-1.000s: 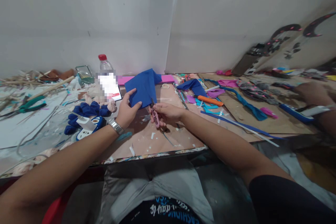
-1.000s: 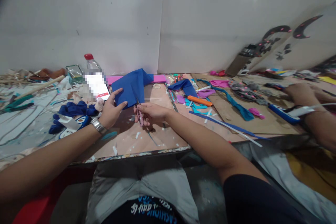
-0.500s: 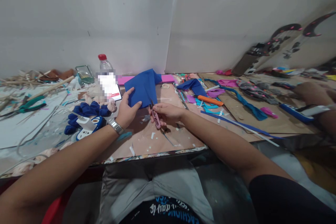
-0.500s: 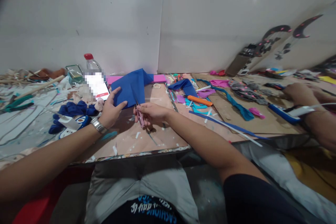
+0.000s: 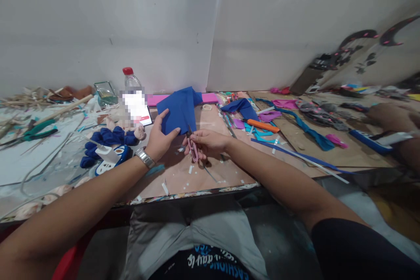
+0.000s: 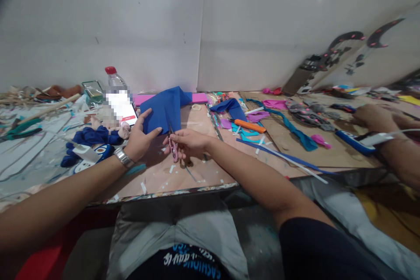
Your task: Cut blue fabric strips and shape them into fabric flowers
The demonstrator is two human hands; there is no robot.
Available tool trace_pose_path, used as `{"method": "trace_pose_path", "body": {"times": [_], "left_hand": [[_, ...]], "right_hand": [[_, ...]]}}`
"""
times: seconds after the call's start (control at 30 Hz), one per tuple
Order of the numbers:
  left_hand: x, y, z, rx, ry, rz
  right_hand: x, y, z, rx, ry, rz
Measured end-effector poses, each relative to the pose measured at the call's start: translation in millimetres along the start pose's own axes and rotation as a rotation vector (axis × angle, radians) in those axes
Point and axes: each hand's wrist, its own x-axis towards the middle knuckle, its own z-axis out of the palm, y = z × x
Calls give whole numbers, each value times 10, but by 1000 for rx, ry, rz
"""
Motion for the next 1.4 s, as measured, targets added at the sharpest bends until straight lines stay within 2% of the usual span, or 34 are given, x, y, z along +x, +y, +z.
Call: {"method": "trace_pose_path", "body": {"times": [0.23,0.47,1.07,1.4], "left_hand": [[-1,-29,2,-24,-10,7],[-37,38,19,-46,-21,-16],[-50,45,9,25,-24,65],[-36,40,13,24,-8,64]], "right_hand": [[3,0,4,8,-42,17],[-3,5,25,24,-105,52],[-7,4,29,27,-112,53],[5,46,39,44,-137,32]]}}
